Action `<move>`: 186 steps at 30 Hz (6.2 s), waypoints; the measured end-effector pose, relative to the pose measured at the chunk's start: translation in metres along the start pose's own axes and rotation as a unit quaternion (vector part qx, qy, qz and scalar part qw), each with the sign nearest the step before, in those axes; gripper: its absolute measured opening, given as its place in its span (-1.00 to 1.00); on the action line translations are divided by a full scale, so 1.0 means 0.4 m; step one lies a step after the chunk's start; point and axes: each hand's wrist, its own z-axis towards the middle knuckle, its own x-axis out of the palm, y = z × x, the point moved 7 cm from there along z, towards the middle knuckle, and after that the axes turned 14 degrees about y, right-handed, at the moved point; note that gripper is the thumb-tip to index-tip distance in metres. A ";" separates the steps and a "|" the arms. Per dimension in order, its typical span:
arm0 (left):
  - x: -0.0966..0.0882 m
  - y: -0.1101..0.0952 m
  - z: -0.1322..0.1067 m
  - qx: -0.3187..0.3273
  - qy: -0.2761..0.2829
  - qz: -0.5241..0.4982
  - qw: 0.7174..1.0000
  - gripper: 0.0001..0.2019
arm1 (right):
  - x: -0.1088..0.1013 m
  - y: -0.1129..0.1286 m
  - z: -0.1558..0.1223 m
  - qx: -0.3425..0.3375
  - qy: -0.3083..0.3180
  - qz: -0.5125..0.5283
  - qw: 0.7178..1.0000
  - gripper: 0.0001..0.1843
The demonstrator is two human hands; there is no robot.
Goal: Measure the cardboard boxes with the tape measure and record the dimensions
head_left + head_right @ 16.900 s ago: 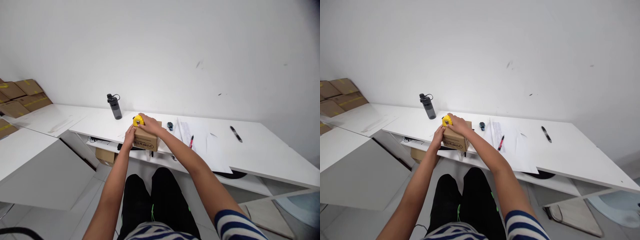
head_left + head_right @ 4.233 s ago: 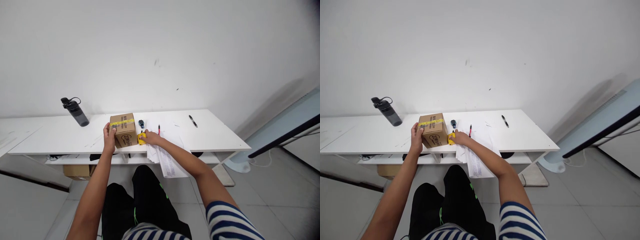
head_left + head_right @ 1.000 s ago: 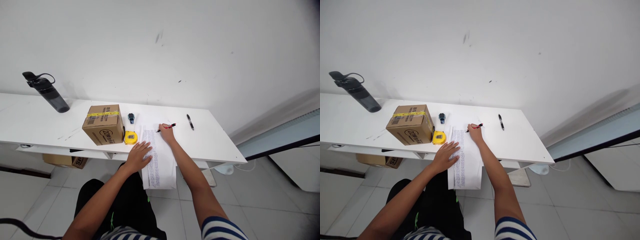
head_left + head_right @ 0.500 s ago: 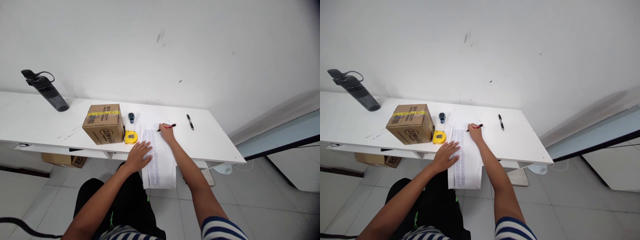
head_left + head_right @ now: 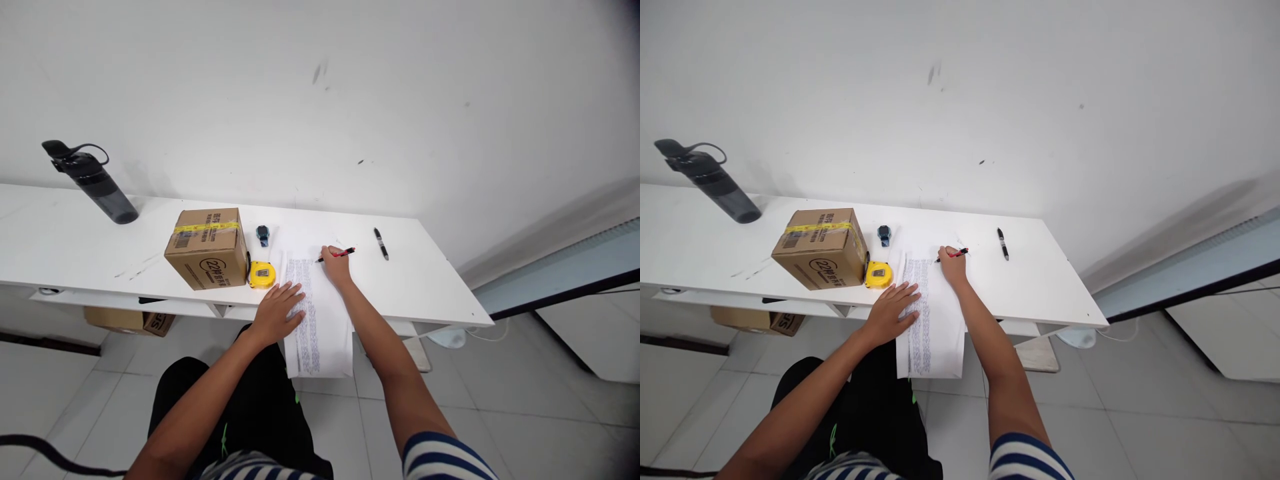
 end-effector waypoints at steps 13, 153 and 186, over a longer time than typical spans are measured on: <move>-0.002 -0.001 -0.002 0.013 -0.026 -0.008 1.000 -0.57 | -0.003 -0.006 0.003 0.007 -0.005 0.010 1.000 -0.70; -0.427 0.103 -0.336 -0.173 -0.205 -0.107 0.957 -0.70 | 0.659 0.671 -0.064 -0.318 0.403 -0.248 0.822 -0.42; -0.408 0.409 -0.274 -0.212 -0.406 -0.394 0.797 -0.50 | 0.307 0.529 -0.012 -0.249 0.380 -0.336 0.825 -0.46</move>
